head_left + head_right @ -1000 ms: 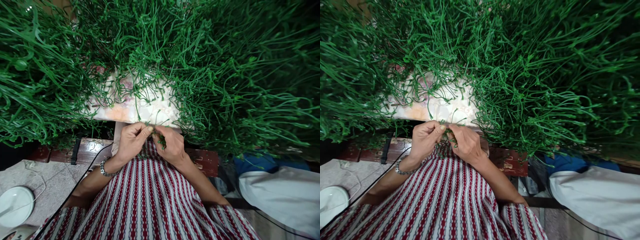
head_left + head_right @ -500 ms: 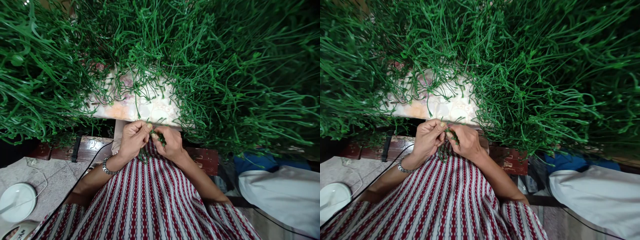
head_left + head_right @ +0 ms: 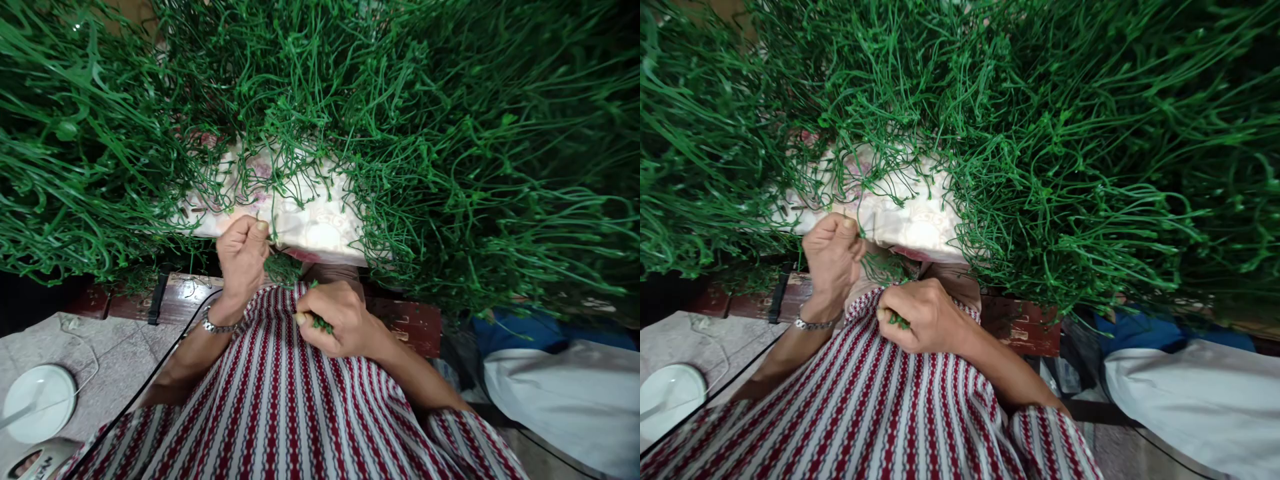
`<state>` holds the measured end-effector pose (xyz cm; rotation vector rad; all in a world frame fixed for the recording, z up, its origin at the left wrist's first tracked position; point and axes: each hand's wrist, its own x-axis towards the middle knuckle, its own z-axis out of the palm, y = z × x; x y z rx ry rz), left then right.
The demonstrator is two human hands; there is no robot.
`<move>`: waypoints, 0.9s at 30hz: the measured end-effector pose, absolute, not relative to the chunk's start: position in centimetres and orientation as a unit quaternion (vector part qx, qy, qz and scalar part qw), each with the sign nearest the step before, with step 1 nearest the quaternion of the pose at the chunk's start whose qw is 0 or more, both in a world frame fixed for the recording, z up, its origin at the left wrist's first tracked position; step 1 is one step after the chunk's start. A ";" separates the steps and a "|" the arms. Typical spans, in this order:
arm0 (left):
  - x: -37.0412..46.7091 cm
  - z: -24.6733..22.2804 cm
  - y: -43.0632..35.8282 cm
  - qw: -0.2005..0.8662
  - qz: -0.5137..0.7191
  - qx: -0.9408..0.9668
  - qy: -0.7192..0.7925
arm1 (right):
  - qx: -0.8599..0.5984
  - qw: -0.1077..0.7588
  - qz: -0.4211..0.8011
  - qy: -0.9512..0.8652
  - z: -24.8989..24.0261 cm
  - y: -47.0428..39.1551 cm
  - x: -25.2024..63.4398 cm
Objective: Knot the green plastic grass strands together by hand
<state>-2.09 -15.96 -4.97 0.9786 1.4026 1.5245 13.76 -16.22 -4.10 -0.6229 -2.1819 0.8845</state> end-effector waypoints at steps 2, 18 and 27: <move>-2.4 -4.7 -15.6 0.424 0.575 0.427 0.555 | -0.282 0.355 0.308 -0.836 -3.2 -15.9 14.4; -0.6 -3.8 -15.9 0.661 0.543 0.245 0.456 | -0.363 0.399 0.255 -0.803 -5.4 -14.7 12.3; 0.3 -5.1 -16.7 0.574 0.574 0.323 0.487 | -0.422 0.420 0.269 -0.757 -6.0 -15.1 12.3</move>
